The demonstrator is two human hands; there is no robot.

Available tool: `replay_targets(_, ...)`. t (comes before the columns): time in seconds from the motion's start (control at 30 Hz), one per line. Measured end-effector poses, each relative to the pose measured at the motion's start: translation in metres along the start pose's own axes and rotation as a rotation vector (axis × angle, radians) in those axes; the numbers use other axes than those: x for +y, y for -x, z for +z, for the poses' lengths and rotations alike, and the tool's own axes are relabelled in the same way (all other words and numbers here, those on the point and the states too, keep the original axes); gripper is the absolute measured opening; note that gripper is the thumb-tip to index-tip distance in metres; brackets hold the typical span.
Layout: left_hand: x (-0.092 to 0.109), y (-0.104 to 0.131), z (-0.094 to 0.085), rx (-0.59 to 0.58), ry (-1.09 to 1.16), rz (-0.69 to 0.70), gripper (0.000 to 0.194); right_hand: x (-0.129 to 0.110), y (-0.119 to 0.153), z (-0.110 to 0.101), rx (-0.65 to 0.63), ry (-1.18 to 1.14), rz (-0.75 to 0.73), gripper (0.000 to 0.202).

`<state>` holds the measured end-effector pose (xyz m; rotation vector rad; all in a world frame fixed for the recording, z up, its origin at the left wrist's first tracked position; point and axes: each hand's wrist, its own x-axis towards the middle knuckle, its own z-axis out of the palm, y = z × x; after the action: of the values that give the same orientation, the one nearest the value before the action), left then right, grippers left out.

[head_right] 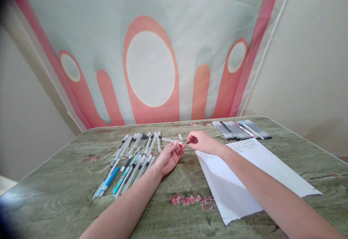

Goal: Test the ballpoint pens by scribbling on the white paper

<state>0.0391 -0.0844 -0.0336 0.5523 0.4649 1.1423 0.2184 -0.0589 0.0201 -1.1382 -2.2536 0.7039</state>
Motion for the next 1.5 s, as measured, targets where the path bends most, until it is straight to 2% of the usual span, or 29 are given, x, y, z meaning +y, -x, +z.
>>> replay_targets(0.13, -0.001, -0.001, -0.001, 0.009, 0.010, 0.011, 0.010, -0.017, 0.003, 0.000, 0.037, -0.005, -0.040, 0.009)
replay_targets(0.23, -0.001, -0.002, -0.002, 0.024, 0.010, 0.016, 0.010, -0.020, 0.003, 0.004, 0.059, 0.007, -0.047, 0.009)
replay_targets(0.5, -0.001, -0.002, -0.001, 0.044, -0.008, 0.009, 0.011, -0.019, 0.002, 0.011, 0.102, -0.023, -0.041, 0.012)
replay_targets(1.2, -0.002, -0.003, -0.004, 0.062, -0.016, 0.051, 0.015, -0.010, 0.000, 0.025, 0.239, 0.082, -0.106, 0.013)
replay_targets(1.5, 0.000, -0.002, -0.001, 0.079, -0.003, 0.056, 0.014, -0.006, 0.003, 0.033, 0.295, 0.265, -0.270, 0.015)
